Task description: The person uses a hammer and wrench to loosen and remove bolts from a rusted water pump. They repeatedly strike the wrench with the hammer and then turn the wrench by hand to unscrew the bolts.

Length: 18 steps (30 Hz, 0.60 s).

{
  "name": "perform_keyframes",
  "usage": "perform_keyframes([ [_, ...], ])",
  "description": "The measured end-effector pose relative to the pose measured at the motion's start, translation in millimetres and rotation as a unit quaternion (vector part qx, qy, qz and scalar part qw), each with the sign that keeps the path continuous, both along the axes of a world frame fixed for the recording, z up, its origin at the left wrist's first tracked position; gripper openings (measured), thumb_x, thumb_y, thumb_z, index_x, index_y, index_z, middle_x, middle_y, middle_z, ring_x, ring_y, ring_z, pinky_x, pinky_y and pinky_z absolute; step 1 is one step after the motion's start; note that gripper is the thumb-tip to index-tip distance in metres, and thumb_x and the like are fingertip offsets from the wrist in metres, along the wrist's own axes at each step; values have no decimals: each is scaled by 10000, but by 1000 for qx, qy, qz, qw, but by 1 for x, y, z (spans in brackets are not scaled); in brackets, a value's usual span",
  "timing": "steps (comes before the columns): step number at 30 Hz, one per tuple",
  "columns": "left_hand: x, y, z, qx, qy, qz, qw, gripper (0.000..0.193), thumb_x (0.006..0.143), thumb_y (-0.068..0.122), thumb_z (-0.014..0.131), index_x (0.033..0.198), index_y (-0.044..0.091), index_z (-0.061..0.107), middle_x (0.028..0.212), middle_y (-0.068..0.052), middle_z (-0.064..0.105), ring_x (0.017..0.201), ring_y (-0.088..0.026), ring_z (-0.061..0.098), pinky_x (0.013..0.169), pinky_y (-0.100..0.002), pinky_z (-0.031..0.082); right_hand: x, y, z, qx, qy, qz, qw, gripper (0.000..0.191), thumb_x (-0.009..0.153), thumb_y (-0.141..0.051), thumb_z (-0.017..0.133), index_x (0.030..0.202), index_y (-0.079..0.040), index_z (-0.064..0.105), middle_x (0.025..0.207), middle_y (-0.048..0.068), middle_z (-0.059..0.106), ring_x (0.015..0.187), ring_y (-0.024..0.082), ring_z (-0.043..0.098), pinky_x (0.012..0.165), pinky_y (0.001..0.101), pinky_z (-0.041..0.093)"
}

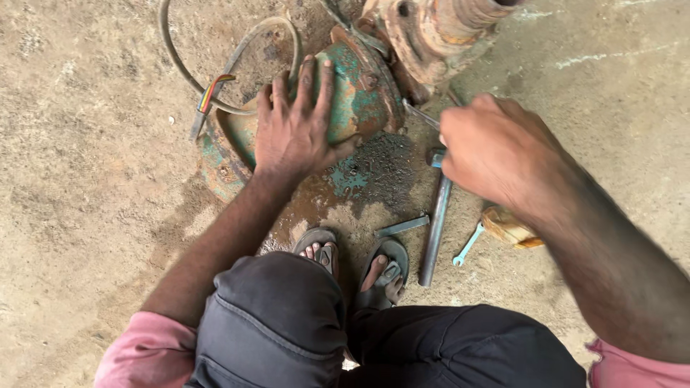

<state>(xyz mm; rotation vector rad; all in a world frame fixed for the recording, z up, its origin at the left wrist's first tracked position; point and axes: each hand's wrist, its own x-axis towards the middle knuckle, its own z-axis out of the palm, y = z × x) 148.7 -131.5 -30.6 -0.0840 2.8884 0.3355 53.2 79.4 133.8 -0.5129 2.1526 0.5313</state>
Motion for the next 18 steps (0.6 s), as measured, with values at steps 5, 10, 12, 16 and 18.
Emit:
perform_keyframes([
  [5,-1,-2,3,2,5,-5,1000,1223,800,900,550,1623,134,67,1655,-212,202,1395,-526,354,1099,-704,297,15,14,7,-8,81,92,992,321,1107,-170,468,1377,-104,628,670,72,701,514,137,653,453,304,547],
  [10,0,-5,-3,15,20,0,1000,1228,807,897,557,1621,115,76,1649,-226,225,1417,-504,356,1114,-709,292,47,45,12,-233,220,42,946,297,1024,-242,625,1269,-134,753,674,66,694,435,155,590,428,342,527],
  [12,1,-4,-3,29,7,4,1000,1232,815,887,559,1631,100,77,1658,-224,229,1423,-496,363,1128,-707,293,45,49,16,-274,227,30,934,265,1026,-277,650,1210,-135,776,691,75,702,447,162,588,448,355,534],
  [16,-1,-1,2,13,-7,-3,1000,1213,812,888,539,1620,115,71,1647,-227,218,1413,-514,338,1111,-693,283,5,35,27,-181,182,51,965,260,1098,-290,607,1052,-125,802,739,69,712,568,160,640,603,349,589],
  [18,0,-3,6,12,5,-2,1000,1204,815,896,524,1611,116,70,1634,-241,219,1418,-502,333,1115,-693,270,-11,13,26,-128,142,53,980,276,1089,-297,613,1006,-117,806,768,85,728,620,186,683,678,369,613],
])
